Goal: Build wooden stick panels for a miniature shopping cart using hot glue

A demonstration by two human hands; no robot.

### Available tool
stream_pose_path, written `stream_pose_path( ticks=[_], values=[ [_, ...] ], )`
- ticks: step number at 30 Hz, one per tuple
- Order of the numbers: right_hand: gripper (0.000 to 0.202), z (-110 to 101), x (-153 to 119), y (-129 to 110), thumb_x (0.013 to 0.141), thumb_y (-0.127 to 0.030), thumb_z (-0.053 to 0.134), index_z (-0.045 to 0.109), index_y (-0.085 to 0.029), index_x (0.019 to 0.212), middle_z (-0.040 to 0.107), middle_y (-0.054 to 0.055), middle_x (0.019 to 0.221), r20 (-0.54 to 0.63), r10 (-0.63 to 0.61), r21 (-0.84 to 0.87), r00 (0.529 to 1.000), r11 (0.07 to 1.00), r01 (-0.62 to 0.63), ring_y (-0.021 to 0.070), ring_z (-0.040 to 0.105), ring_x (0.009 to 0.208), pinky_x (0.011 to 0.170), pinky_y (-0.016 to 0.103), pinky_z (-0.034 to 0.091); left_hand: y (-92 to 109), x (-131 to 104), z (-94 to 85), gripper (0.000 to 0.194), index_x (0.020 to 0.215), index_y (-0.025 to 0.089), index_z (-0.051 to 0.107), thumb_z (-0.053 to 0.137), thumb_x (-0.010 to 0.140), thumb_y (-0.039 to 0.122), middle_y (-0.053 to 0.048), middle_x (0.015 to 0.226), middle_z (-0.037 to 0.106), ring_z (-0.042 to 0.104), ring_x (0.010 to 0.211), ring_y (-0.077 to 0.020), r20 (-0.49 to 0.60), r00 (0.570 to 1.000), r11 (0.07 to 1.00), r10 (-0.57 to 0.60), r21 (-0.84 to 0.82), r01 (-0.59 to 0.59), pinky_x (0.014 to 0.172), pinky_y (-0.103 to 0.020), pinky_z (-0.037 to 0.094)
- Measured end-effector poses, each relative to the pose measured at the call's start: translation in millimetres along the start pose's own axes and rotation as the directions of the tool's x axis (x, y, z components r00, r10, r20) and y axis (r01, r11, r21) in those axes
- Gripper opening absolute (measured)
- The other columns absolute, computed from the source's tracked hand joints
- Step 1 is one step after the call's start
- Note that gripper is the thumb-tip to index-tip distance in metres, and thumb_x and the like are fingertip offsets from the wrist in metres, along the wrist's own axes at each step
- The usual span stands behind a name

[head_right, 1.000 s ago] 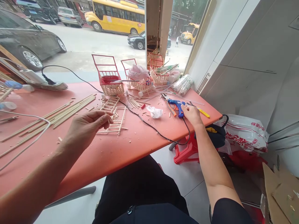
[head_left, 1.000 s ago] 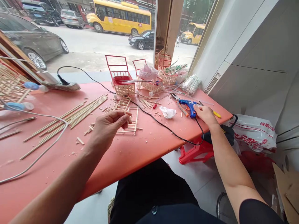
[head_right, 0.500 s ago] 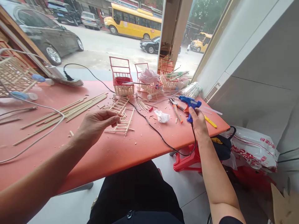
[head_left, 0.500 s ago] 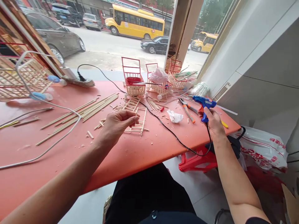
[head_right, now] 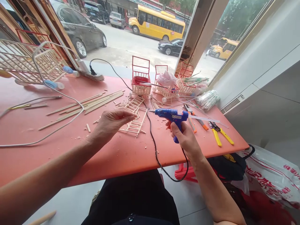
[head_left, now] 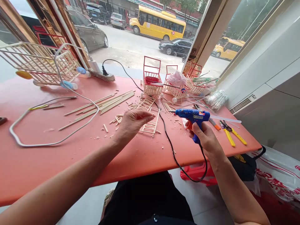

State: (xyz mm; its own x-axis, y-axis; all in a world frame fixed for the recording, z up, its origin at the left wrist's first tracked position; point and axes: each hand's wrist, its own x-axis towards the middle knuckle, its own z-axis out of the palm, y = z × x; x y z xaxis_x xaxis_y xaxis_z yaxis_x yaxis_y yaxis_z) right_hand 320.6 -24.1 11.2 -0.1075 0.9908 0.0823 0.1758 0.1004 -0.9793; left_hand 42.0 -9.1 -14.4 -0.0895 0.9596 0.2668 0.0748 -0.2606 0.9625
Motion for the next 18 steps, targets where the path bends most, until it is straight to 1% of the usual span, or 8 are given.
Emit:
stream_pose_path(
  ticks=[2, 3, 6, 8, 10, 13, 18],
  values=[
    [0.044, 5.4, -0.8, -1.8, 0.087, -0.066, 0.074, 0.072, -0.023, 0.096, 0.073, 0.007, 0.096, 0.012, -0.050, -0.007, 0.999, 0.999, 0.050, 0.0153, 0.058, 0.070, 0.060, 0.029, 0.048, 0.3, 0.4, -0.5, 0.020, 0.077, 0.021, 0.084, 0.086, 0.074, 0.041, -0.007, 0.082, 0.080, 0.069, 0.082, -0.0220, 0.001, 1.000, 0.999, 0.018, 0.028, -0.018, 0.077, -0.032, 0.055],
    [0.042, 7.8, -0.6, -3.0, 0.090, -0.065, 0.072, 0.073, -0.023, 0.097, 0.074, 0.008, 0.098, 0.033, -0.072, -0.014, 0.997, 0.997, 0.072, 0.0166, 0.061, 0.074, 0.063, 0.030, 0.050, 0.6, 0.5, -0.7, 0.018, 0.077, 0.021, 0.084, 0.084, 0.076, 0.039, -0.007, 0.083, 0.079, 0.069, 0.082, -0.0219, 0.003, 1.000, 0.999, 0.031, 0.042, -0.031, 0.077, -0.032, 0.055],
    [0.041, 15.0, 0.8, -7.2, 0.094, -0.063, 0.068, 0.073, -0.023, 0.099, 0.076, 0.009, 0.093, 0.095, -0.123, -0.071, 0.988, 0.989, 0.130, 0.0199, 0.064, 0.081, 0.068, 0.032, 0.051, 1.3, 0.9, -1.4, 0.014, 0.078, 0.021, 0.083, 0.081, 0.079, 0.035, -0.006, 0.084, 0.078, 0.069, 0.083, -0.0215, 0.011, 0.997, 0.994, 0.080, 0.068, -0.081, 0.076, -0.031, 0.053],
    [0.043, 19.9, 1.4, -10.0, 0.095, -0.066, 0.065, 0.073, -0.023, 0.098, 0.075, 0.009, 0.090, 0.126, -0.137, -0.135, 0.982, 0.979, 0.154, 0.0201, 0.062, 0.076, 0.064, 0.033, 0.050, 1.1, 0.6, -1.8, 0.013, 0.079, 0.022, 0.084, 0.079, 0.081, 0.035, -0.006, 0.084, 0.077, 0.068, 0.083, -0.0213, 0.024, 0.994, 0.990, 0.111, 0.089, -0.112, 0.075, -0.031, 0.052],
    [0.048, 24.5, 1.5, -12.2, 0.095, -0.069, 0.062, 0.072, -0.022, 0.091, 0.075, 0.009, 0.090, 0.148, -0.161, -0.196, 0.976, 0.962, 0.189, 0.0196, 0.060, 0.072, 0.062, 0.034, 0.048, 0.5, -0.1, -2.1, 0.014, 0.080, 0.023, 0.084, 0.078, 0.082, 0.035, -0.005, 0.082, 0.076, 0.066, 0.081, -0.0209, 0.035, 0.990, 0.982, 0.134, 0.128, -0.138, 0.074, -0.031, 0.051],
    [0.055, 29.4, 1.6, -13.6, 0.095, -0.073, 0.058, 0.069, -0.021, 0.082, 0.073, 0.009, 0.087, 0.158, -0.214, -0.256, 0.964, 0.934, 0.250, 0.0187, 0.059, 0.071, 0.064, 0.034, 0.048, -0.6, -1.1, -2.6, 0.015, 0.081, 0.023, 0.084, 0.077, 0.085, 0.036, -0.004, 0.079, 0.073, 0.064, 0.077, -0.0196, 0.038, 0.987, 0.972, 0.159, 0.168, -0.163, 0.070, -0.031, 0.047],
    [0.058, 32.0, 3.0, -13.0, 0.097, -0.075, 0.053, 0.063, -0.020, 0.078, 0.066, 0.005, 0.076, 0.164, -0.216, -0.321, 0.962, 0.911, 0.259, 0.0148, 0.054, 0.063, 0.058, 0.030, 0.042, -1.2, -0.8, -3.0, 0.012, 0.082, 0.021, 0.084, 0.078, 0.085, 0.031, -0.003, 0.080, 0.072, 0.063, 0.075, -0.0173, 0.039, 0.984, 0.973, 0.175, 0.147, -0.179, 0.069, -0.029, 0.047]
  ],
)
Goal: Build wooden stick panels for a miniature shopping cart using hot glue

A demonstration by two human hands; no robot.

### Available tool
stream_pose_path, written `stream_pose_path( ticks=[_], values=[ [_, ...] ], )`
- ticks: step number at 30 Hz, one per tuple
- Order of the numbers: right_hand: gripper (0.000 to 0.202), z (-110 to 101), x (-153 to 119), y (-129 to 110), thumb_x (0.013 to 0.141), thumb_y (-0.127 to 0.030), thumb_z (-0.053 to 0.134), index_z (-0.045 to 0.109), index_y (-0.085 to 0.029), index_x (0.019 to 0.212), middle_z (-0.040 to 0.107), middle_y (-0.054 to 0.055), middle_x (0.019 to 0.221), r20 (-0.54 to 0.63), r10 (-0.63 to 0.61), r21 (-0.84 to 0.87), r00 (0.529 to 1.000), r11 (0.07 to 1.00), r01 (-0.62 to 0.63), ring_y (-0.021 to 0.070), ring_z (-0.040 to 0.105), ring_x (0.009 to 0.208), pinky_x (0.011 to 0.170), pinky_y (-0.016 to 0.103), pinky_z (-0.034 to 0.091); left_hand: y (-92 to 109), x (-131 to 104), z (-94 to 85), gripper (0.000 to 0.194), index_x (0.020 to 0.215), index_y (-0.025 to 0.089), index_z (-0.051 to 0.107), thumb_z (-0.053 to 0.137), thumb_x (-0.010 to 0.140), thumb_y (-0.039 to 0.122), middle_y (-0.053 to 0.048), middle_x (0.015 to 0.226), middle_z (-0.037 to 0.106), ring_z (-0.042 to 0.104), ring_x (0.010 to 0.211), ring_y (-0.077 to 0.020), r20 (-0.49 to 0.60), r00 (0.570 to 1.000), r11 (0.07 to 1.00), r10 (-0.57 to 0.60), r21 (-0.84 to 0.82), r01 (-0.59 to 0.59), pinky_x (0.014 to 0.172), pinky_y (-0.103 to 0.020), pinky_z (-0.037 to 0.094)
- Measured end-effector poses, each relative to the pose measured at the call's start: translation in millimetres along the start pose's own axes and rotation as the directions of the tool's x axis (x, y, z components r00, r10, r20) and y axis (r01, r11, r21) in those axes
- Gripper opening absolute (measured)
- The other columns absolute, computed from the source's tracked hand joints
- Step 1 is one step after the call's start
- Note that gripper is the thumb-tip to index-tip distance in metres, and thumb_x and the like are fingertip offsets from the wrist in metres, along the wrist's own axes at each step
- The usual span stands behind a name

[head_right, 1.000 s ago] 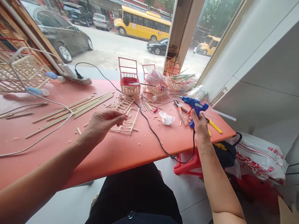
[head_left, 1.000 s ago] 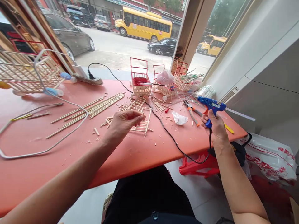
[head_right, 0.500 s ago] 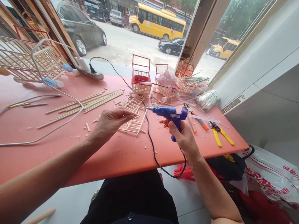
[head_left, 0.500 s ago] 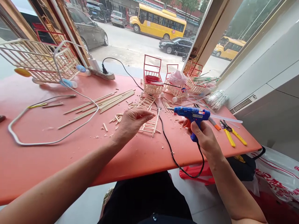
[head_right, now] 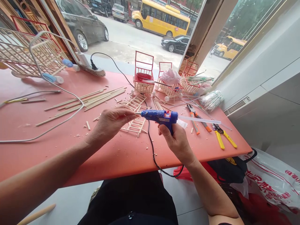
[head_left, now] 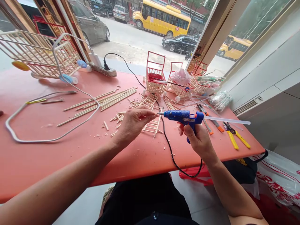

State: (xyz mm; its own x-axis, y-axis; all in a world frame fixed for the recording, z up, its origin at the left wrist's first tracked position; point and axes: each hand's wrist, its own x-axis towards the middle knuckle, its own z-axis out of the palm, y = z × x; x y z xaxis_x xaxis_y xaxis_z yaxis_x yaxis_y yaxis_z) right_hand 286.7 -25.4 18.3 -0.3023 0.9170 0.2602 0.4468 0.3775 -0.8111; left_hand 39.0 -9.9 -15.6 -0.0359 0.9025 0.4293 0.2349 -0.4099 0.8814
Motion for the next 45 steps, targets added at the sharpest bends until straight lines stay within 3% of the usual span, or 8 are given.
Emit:
stream_pose_path(
  ticks=[12, 23, 27, 30, 33, 36, 38, 45],
  values=[
    [0.063, -0.6, 1.0, 1.0, 0.096, -0.079, 0.050, 0.062, -0.018, 0.083, 0.060, 0.002, 0.070, -0.010, 0.014, -0.071, 1.000, 0.997, -0.015, 0.0138, 0.053, 0.062, 0.059, 0.029, 0.039, -0.1, -0.9, -0.8, 0.009, 0.084, 0.020, 0.085, 0.078, 0.085, 0.025, -0.002, 0.079, 0.074, 0.061, 0.072, -0.0137, -0.006, 1.000, 1.000, 0.015, -0.023, -0.015, 0.067, -0.025, 0.045],
    [0.061, 2.1, 0.7, 3.7, 0.098, -0.075, 0.049, 0.065, -0.017, 0.085, 0.063, 0.002, 0.068, -0.031, -0.027, -0.134, 0.999, 0.991, 0.022, 0.0142, 0.056, 0.062, 0.060, 0.029, 0.043, 3.8, 0.2, -1.5, 0.011, 0.081, 0.020, 0.086, 0.080, 0.082, 0.029, -0.002, 0.074, 0.074, 0.062, 0.071, -0.0151, -0.015, 0.998, 0.997, -0.058, -0.047, 0.058, 0.066, -0.025, 0.045],
    [0.056, 4.2, 2.3, 9.8, 0.100, -0.069, 0.051, 0.066, -0.017, 0.084, 0.067, 0.004, 0.071, -0.121, -0.073, -0.154, 0.990, 0.987, 0.053, 0.0142, 0.059, 0.061, 0.061, 0.029, 0.044, 5.3, 0.1, -3.1, 0.012, 0.079, 0.019, 0.086, 0.080, 0.081, 0.030, -0.004, 0.078, 0.077, 0.065, 0.075, -0.0166, 0.016, 0.997, 0.997, -0.077, -0.017, 0.078, 0.072, -0.027, 0.047],
    [0.054, 5.1, 3.4, 16.8, 0.101, -0.067, 0.052, 0.069, -0.018, 0.088, 0.072, 0.007, 0.080, -0.251, -0.097, -0.118, 0.963, 0.991, 0.069, 0.0161, 0.063, 0.068, 0.065, 0.030, 0.047, 3.2, 2.7, -6.3, 0.010, 0.077, 0.018, 0.085, 0.084, 0.076, 0.028, -0.005, 0.076, 0.078, 0.065, 0.073, -0.0156, 0.053, 0.979, 0.972, -0.195, -0.126, 0.200, 0.071, -0.026, 0.047],
    [0.051, 6.3, 1.3, 20.5, 0.102, -0.064, 0.052, 0.070, -0.018, 0.089, 0.076, 0.010, 0.091, -0.292, -0.092, -0.056, 0.952, 0.995, 0.079, 0.0178, 0.067, 0.075, 0.068, 0.031, 0.050, -0.5, 8.0, -11.1, 0.027, 0.075, 0.016, 0.084, 0.096, 0.065, 0.038, -0.004, 0.069, 0.074, 0.060, 0.067, -0.0117, 0.059, 0.934, 0.866, -0.353, -0.356, 0.350, 0.064, -0.022, 0.046],
    [0.050, 10.1, -5.4, 18.9, 0.103, -0.061, 0.053, 0.070, -0.018, 0.087, 0.075, 0.009, 0.086, -0.254, -0.109, -0.048, 0.961, 0.994, 0.100, 0.0171, 0.066, 0.070, 0.066, 0.031, 0.051, -2.2, 13.4, -15.3, 0.048, 0.072, 0.014, 0.082, 0.106, 0.044, 0.044, -0.003, 0.066, 0.070, 0.059, 0.063, -0.0092, 0.108, 0.860, 0.661, -0.498, -0.594, 0.457, 0.060, -0.019, 0.048],
    [0.050, 14.6, -11.1, 16.6, 0.104, -0.060, 0.052, 0.071, -0.017, 0.087, 0.074, 0.007, 0.081, -0.203, -0.126, -0.067, 0.971, 0.991, 0.115, 0.0157, 0.063, 0.063, 0.063, 0.031, 0.050, -1.4, 15.5, -16.5, 0.052, 0.069, 0.012, 0.079, 0.108, 0.038, 0.041, -0.002, 0.066, 0.069, 0.060, 0.061, -0.0085, 0.155, 0.821, 0.545, -0.550, -0.679, 0.493, 0.058, -0.018, 0.051],
    [0.043, 32.6, -18.1, 16.1, 0.104, -0.055, 0.052, 0.069, -0.017, 0.092, 0.071, 0.007, 0.076, -0.138, -0.248, -0.151, 0.959, 0.962, 0.227, 0.0191, 0.066, 0.066, 0.065, 0.033, 0.051, 4.3, 12.9, -12.4, 0.042, 0.066, 0.010, 0.073, 0.107, 0.046, 0.026, 0.000, 0.063, 0.066, 0.061, 0.057, -0.0081, 0.265, 0.804, 0.361, -0.532, -0.788, 0.499, 0.052, -0.016, 0.053]
  ],
)
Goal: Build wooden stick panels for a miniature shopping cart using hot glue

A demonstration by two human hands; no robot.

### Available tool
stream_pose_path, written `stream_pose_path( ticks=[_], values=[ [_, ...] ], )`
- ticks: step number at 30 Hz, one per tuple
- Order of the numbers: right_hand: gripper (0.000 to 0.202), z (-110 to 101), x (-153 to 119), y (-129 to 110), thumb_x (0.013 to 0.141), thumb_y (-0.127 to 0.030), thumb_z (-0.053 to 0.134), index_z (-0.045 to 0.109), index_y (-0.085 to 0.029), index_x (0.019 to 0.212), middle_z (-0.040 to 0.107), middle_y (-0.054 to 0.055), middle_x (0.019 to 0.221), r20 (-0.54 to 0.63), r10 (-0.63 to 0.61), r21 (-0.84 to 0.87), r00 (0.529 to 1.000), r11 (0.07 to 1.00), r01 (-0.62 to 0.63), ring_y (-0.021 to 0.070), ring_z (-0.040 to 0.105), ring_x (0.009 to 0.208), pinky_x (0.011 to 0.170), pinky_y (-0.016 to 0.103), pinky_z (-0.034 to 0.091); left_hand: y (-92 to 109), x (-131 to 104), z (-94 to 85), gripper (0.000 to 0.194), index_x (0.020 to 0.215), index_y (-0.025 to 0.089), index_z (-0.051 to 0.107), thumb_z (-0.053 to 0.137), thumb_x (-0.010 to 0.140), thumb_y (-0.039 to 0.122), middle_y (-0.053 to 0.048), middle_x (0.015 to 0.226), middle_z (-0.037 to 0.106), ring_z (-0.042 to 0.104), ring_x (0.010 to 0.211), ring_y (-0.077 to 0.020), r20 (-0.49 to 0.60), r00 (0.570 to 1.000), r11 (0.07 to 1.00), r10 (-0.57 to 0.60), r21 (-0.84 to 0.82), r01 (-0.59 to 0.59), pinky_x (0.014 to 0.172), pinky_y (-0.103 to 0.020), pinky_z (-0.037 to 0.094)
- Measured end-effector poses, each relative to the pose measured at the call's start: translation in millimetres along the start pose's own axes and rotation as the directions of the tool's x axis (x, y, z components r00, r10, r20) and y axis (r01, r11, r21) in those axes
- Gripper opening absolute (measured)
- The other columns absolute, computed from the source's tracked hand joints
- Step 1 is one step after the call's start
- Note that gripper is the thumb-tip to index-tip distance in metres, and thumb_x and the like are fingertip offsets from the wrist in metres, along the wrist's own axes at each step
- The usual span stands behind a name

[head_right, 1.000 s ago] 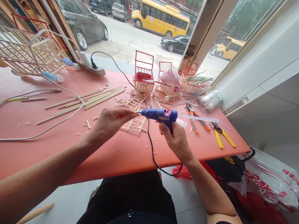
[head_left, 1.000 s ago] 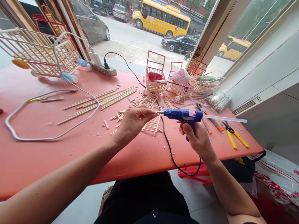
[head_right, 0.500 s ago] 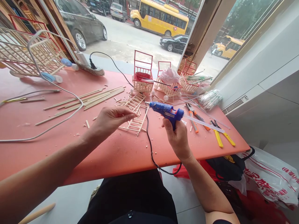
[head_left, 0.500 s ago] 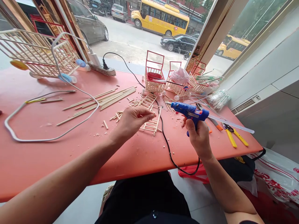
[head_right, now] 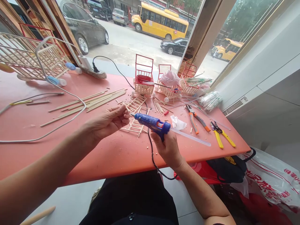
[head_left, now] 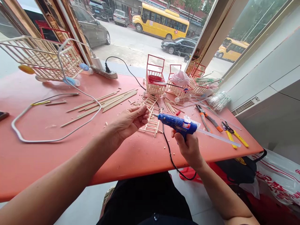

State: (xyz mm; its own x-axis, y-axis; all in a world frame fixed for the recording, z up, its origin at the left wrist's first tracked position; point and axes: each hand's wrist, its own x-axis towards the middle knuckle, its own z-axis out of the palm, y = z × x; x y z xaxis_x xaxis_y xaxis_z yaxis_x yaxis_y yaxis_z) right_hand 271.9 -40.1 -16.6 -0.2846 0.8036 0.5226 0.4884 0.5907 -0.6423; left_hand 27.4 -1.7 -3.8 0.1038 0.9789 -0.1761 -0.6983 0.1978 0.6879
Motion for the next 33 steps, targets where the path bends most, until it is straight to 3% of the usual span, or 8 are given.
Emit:
stream_pose_path(
  ticks=[4, 7, 12, 33],
  values=[
    [0.038, 4.5, 1.0, 1.8, 0.104, -0.052, 0.054, 0.068, -0.018, 0.095, 0.073, 0.008, 0.079, -0.026, -0.029, -0.011, 0.999, 1.000, 0.028, 0.0215, 0.070, 0.072, 0.069, 0.033, 0.054, -1.7, -1.2, -0.4, 0.032, 0.067, 0.009, 0.072, 0.101, 0.063, 0.020, -0.001, 0.062, 0.065, 0.061, 0.057, -0.0082, -0.007, 1.000, 0.999, -0.022, -0.026, 0.022, 0.054, -0.016, 0.054],
    [0.039, 5.0, 1.6, 2.4, 0.104, -0.054, 0.054, 0.067, -0.019, 0.095, 0.074, 0.009, 0.080, -0.031, -0.027, -0.030, 0.999, 0.999, 0.026, 0.0219, 0.071, 0.073, 0.070, 0.034, 0.055, -2.4, -1.1, -1.1, 0.030, 0.068, 0.009, 0.071, 0.099, 0.068, 0.020, -0.002, 0.062, 0.065, 0.061, 0.057, -0.0082, 0.003, 1.000, 0.999, -0.031, -0.027, 0.032, 0.054, -0.016, 0.054],
    [0.046, 5.3, 1.8, 3.1, 0.103, -0.061, 0.050, 0.066, -0.020, 0.091, 0.074, 0.009, 0.079, -0.023, 0.008, -0.070, 1.000, 0.998, -0.009, 0.0223, 0.069, 0.072, 0.070, 0.036, 0.054, -2.4, -1.1, 0.2, 0.028, 0.069, 0.009, 0.072, 0.098, 0.069, 0.018, -0.002, 0.063, 0.066, 0.060, 0.056, -0.0078, 0.000, 1.000, 0.999, -0.027, -0.044, 0.027, 0.052, -0.016, 0.051],
    [0.049, 3.0, 5.7, 0.3, 0.104, -0.062, 0.046, 0.063, -0.020, 0.089, 0.067, 0.006, 0.071, -0.015, -0.001, -0.117, 1.000, 0.993, -0.001, 0.0183, 0.060, 0.060, 0.061, 0.033, 0.048, -4.3, 1.2, -1.4, 0.024, 0.068, 0.009, 0.072, 0.092, 0.077, 0.015, -0.003, 0.063, 0.066, 0.060, 0.057, -0.0076, -0.007, 1.000, 0.998, -0.025, -0.051, 0.024, 0.056, -0.017, 0.053]
  ],
)
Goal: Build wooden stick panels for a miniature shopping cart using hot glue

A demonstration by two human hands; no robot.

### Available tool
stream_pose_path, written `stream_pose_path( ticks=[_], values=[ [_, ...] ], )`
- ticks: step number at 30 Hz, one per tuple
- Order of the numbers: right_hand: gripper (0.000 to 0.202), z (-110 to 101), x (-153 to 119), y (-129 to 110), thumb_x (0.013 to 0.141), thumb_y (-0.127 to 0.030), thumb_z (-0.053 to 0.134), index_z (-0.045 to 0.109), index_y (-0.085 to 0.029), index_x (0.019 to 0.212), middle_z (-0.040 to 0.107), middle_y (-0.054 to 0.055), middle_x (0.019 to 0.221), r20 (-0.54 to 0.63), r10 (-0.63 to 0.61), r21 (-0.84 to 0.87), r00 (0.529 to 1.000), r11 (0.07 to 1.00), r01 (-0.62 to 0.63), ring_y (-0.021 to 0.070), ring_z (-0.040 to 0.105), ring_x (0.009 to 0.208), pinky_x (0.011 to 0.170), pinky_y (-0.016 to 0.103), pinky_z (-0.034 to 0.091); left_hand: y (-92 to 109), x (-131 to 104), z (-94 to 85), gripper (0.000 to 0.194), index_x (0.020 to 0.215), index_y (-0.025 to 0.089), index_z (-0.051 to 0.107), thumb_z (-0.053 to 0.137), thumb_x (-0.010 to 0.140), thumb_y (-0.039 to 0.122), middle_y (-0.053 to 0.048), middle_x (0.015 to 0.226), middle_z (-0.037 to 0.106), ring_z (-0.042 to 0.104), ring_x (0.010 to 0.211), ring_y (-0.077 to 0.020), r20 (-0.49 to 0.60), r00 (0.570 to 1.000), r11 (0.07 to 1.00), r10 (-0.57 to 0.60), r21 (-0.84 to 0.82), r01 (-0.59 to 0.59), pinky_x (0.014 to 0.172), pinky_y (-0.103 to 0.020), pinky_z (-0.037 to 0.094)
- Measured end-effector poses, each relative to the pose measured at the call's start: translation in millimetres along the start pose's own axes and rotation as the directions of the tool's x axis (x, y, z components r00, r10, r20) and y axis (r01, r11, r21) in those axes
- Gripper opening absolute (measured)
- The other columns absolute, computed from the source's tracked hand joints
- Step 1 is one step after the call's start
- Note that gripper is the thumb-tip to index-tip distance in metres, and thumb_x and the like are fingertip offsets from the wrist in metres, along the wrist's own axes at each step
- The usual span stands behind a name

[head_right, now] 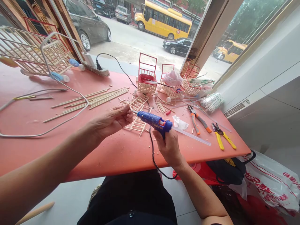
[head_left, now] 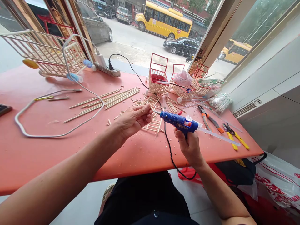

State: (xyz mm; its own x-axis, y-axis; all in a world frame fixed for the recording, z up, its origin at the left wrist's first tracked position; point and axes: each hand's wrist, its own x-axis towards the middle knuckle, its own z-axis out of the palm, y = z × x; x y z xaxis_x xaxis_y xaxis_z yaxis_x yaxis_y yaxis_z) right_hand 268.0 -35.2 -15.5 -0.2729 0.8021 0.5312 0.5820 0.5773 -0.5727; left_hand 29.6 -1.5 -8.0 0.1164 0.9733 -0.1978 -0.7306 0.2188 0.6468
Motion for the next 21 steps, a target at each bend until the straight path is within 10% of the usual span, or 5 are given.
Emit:
stream_pose_path(
  ticks=[21],
  values=[
    [0.045, 0.8, -1.9, -0.3, 0.103, -0.060, 0.049, 0.064, -0.020, 0.088, 0.064, 0.004, 0.067, 0.026, 0.041, 0.014, 0.999, 0.999, -0.041, 0.0178, 0.057, 0.056, 0.058, 0.033, 0.047, -1.2, 0.7, 0.4, 0.029, 0.064, 0.010, 0.070, 0.096, 0.073, 0.019, -0.001, 0.060, 0.063, 0.056, 0.055, -0.0070, -0.033, 0.999, 0.998, -0.002, 0.066, 0.005, 0.054, -0.018, 0.048]
  ],
)
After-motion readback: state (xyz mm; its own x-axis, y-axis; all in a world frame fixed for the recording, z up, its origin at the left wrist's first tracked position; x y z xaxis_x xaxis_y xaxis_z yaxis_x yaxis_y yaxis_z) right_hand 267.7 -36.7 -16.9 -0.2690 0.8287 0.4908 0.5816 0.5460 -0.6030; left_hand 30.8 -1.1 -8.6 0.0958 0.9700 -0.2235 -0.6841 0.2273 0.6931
